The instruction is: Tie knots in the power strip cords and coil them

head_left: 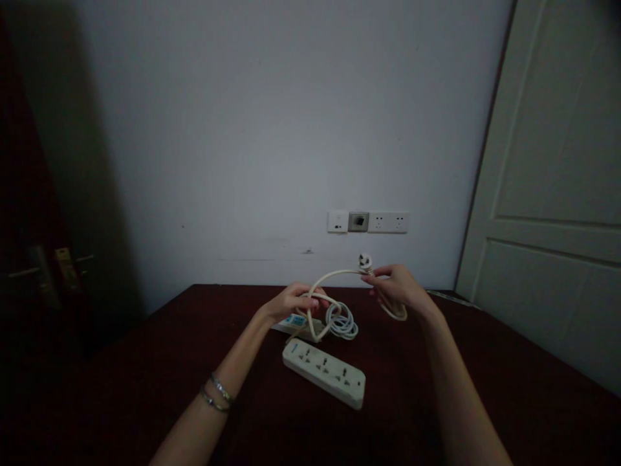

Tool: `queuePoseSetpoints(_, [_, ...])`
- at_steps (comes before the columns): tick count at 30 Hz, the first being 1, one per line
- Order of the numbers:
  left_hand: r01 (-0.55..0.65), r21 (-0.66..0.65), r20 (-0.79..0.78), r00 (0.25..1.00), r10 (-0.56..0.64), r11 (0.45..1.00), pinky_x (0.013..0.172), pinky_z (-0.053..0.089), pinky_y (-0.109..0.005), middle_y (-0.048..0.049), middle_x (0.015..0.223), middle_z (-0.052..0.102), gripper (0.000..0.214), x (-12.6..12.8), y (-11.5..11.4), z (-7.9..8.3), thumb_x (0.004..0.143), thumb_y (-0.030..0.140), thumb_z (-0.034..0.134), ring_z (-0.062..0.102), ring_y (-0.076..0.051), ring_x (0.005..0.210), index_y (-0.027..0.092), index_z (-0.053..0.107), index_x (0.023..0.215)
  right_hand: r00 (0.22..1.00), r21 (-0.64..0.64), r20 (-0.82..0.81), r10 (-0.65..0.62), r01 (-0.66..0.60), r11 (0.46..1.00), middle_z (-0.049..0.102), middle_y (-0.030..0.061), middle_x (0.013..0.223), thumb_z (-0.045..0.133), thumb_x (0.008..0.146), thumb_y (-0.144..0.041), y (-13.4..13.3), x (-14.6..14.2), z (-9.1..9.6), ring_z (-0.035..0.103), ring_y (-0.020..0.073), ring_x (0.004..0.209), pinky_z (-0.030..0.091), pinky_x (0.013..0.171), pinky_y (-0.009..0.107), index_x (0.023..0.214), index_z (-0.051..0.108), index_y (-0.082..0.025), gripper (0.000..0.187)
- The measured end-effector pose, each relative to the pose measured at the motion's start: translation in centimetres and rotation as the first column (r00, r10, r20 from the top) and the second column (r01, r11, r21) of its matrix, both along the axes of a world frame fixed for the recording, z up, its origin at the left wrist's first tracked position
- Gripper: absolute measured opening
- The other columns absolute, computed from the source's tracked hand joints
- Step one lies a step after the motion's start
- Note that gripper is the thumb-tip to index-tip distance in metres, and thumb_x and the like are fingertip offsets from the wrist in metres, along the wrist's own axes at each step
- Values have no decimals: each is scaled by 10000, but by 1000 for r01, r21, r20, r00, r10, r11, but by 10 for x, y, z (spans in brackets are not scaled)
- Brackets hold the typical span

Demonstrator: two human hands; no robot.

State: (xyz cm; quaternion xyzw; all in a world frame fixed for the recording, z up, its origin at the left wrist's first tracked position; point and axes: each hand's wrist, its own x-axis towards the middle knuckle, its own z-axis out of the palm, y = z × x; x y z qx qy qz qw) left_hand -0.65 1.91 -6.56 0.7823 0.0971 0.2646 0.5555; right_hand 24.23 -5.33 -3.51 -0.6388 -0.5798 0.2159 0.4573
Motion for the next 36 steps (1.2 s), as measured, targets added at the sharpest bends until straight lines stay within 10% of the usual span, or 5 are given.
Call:
queuePoseSetpoints(8, [-62,-136,108,991,77,989,525,344,-227,-76,746,585,286,-11,15,-2,655,370,641,479,-110,579,97,662,738,894,31,407,186,-217,976,475,-13,514,458,809,-431,22,-15,-16,392,89,480,281,469,211,656,619,-121,382])
queuePoseSetpoints(16, [0,-8,10,1000,1,1000,532,309,-228,-48,669,531,300,-20,17,2,679,386,615,444,-113,586,88,643,705,877,5,408,253,-279,960,480,-6,542,428,807,-426,36,-32,-28,388,99,521,281,492,215,700,653,-113,399])
queuePoseSetpoints(23, [-200,140,67,979,192,970,563,298,-214,-10,659,495,265,-21,19,6,742,368,589,418,-103,623,106,605,702,888,-122,230,398,-380,917,522,1,547,469,741,-365,26,-36,-21,423,102,499,313,483,210,737,680,-103,336])
queuePoseSetpoints(36, [-31,-265,177,981,80,964,491,328,-227,-1,516,469,325,-7,10,-2,708,403,633,438,-90,461,81,638,751,901,70,392,184,-229,971,473,-6,497,400,753,-287,33,-43,-22,404,102,490,271,475,213,609,601,-136,290])
